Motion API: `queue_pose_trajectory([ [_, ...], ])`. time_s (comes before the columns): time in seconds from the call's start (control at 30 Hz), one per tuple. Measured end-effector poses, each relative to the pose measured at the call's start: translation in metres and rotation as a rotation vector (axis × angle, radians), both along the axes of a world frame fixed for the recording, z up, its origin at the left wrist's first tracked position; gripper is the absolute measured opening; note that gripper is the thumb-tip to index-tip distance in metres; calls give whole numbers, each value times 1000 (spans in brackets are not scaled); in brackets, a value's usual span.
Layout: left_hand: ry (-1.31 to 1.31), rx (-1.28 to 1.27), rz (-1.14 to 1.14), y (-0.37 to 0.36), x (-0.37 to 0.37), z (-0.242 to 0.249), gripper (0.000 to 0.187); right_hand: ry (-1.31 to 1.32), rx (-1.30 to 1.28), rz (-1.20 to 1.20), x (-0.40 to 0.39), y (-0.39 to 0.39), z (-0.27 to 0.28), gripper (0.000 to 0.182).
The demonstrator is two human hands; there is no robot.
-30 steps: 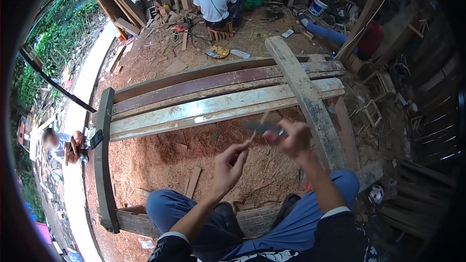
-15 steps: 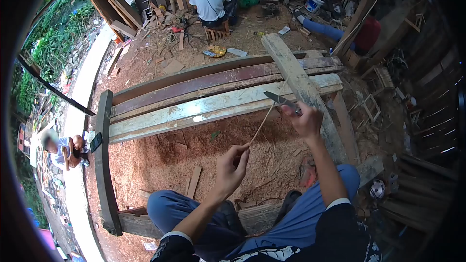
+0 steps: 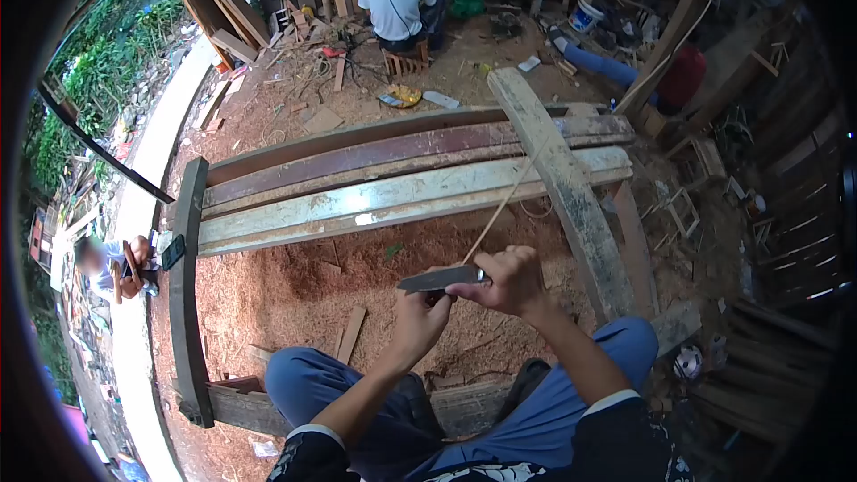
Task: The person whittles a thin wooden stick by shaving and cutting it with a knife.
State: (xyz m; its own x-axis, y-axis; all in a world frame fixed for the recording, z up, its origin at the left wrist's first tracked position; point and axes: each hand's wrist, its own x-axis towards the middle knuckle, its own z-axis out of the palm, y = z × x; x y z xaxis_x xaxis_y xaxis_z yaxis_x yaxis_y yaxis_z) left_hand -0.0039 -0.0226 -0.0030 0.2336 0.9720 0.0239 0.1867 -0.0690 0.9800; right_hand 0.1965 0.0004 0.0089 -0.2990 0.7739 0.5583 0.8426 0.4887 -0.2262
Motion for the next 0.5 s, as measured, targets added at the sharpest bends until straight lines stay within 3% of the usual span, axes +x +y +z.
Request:
queue_pose_trajectory([
  [0.07,-54,-18,-22,1,2,4,22,67,13,-5,0,7,-5,67],
  [0.17,-114,-75,31,3,3,12,22,299,-127,-314,33,27,-9,67],
  [0.2,-131,-159,16,3,0,17,24,228,-202,-304,34,23,0,66],
  [0.33,-112,-108,-40,3,1,0,27,-16,-66,63,-6,3,-1,66],
  [0.4,-17,-107,-57,3,-1,-1,26,70,-92,18,-2,4,-5,66],
  [0.5,-199,-266,-22,7,0,16,25,181,-104,-155,16,18,-11,66],
])
